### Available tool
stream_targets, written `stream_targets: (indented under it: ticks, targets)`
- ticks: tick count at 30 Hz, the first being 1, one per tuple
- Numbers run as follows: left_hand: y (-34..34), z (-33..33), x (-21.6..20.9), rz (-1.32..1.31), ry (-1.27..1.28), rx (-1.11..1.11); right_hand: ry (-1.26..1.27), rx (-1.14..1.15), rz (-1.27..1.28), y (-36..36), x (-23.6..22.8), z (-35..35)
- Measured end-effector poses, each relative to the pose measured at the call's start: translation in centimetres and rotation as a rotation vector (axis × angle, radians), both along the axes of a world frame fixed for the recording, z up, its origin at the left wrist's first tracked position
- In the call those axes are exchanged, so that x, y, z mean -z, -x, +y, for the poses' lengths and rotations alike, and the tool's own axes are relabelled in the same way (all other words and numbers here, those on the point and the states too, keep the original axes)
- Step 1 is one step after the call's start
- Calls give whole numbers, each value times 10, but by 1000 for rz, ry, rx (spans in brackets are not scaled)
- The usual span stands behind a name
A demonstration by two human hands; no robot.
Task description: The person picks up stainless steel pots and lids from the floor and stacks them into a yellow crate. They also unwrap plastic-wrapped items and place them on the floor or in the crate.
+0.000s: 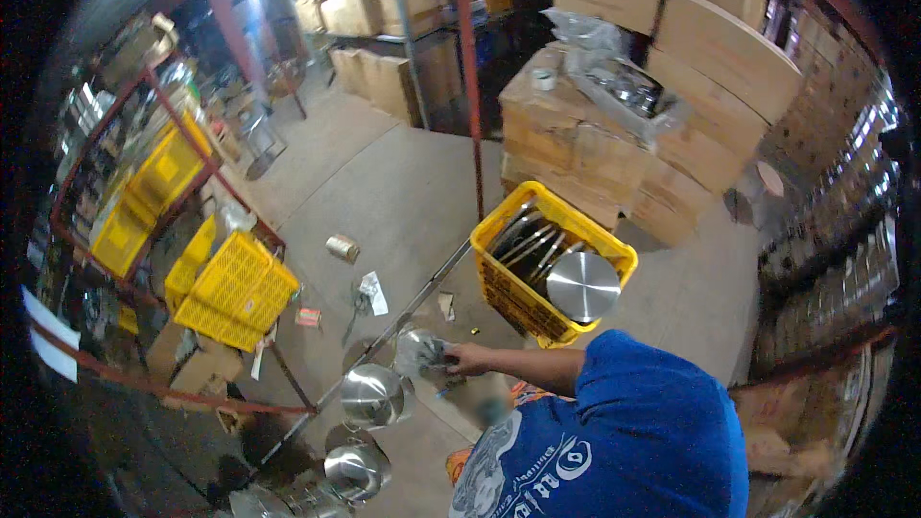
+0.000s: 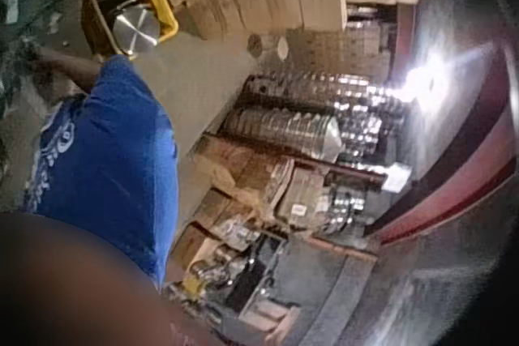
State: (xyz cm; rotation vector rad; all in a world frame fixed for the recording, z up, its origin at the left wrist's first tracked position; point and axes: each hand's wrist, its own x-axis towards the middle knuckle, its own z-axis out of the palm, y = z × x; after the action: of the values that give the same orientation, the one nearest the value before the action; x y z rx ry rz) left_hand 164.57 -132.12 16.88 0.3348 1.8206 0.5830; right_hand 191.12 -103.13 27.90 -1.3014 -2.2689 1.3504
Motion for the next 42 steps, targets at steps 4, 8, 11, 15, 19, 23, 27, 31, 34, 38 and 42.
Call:
stream_targets:
  ticks: [4,8,11,15,19,23,27,31,34,38,42]
  targets:
    - [14,-28,-3,60,-29,-6,56,146,-13,-131,-9,-66]
    - [52,-58,-11,135,-164,-5,334,546,-336,-231,7,-174]
    - [84,-61,-19,174,-262,-18,177,734,-399,-276,24,-257]
    - [85,-42,-22,130,-347,-31,238,876,-488,-311,34,-320]
    - [17,-71,-14,8,-217,92,89,1066,-405,-337,19,-328]
    - [-61,-133,-2,-132,73,253,-51,1135,-333,-387,-24,-277]
    - [-120,-147,1,-155,200,213,-224,1141,-207,-470,-77,-169]
    - [-175,-113,-18,-101,156,80,-565,1140,-327,-570,-124,-21]
    - [-213,-77,-51,-44,52,-71,-408,1160,-206,-635,-166,90]
    - [-271,-29,-98,-37,-150,-259,-571,1179,-253,-682,-218,190]
    - [-312,-25,-115,60,-174,-110,-539,1123,-211,-673,-222,230]
